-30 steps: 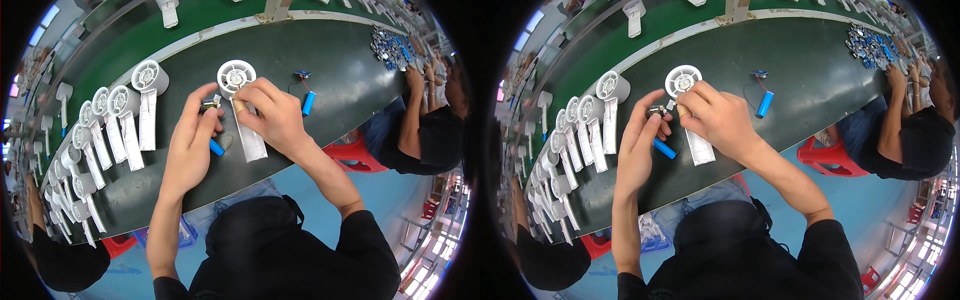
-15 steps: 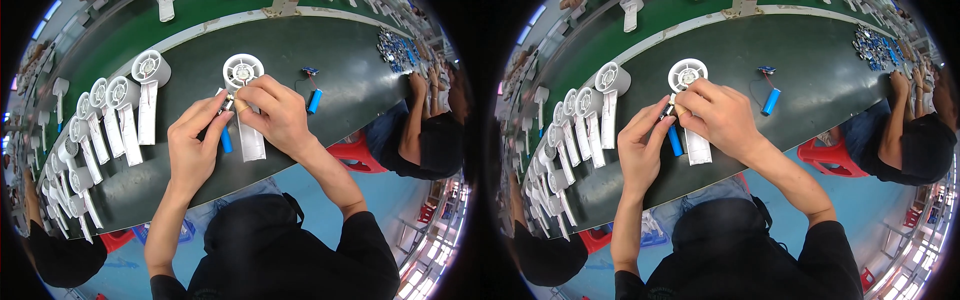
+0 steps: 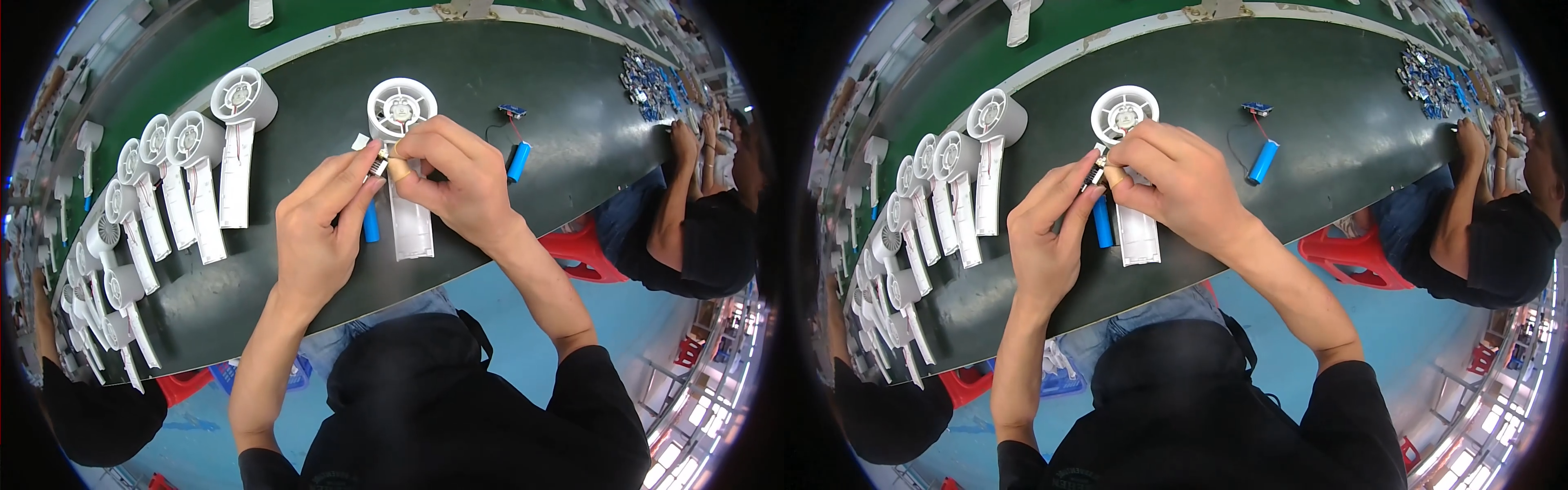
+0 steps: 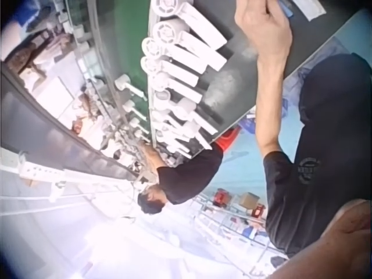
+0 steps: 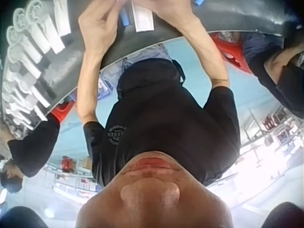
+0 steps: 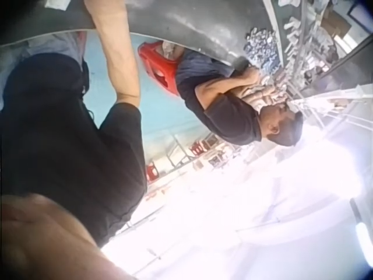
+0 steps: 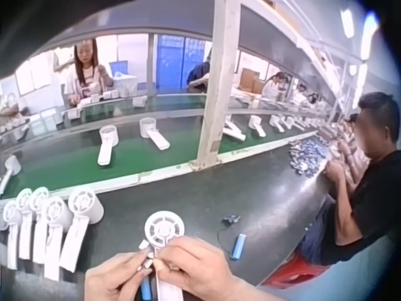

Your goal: The person assembles portable fans by connecting circuit boards and batteries to the wiring, fitting them into the plastic fan handles by hand, and placing the assembled units onto the conveyor belt.

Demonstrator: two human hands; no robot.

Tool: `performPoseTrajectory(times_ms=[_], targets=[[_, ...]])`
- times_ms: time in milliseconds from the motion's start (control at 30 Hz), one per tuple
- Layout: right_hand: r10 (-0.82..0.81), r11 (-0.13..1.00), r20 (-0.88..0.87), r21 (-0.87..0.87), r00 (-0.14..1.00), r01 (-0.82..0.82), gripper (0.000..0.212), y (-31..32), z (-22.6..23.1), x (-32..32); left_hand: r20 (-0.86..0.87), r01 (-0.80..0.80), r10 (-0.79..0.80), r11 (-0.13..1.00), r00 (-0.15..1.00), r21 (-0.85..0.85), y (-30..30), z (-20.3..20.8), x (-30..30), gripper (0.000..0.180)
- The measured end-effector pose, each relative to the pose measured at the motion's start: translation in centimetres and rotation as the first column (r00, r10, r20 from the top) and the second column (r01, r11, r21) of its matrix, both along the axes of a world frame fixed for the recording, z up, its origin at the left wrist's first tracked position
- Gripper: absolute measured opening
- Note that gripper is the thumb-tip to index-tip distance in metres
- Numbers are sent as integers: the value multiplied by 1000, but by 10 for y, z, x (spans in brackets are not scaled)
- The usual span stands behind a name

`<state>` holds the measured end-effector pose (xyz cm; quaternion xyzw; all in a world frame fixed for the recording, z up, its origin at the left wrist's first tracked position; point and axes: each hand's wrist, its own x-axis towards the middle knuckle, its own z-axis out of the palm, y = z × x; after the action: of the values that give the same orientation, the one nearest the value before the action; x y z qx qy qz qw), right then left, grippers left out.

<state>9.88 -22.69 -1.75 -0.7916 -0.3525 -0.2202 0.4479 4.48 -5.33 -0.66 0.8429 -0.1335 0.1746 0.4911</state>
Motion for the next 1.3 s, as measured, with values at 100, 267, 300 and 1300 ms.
performPoseTrajectory(times_ms=[100,267,300,1300], targets=[[57,998,28,-8,998,-57,22,-1,-1,4,-51,39,-40,999,998,-12,4,1,1,32],[86,996,10,-5,996,-86,22,-2,0,4,-27,117,-117,993,993,-1,10,1,4,30],[113,994,-2,9,994,-113,21,-2,1,4,-26,115,-115,993,993,-2,10,1,4,30],[-153,937,-754,-316,639,-149,59,218,2,250,3,-616,666,687,746,385,372,17,179,46]])
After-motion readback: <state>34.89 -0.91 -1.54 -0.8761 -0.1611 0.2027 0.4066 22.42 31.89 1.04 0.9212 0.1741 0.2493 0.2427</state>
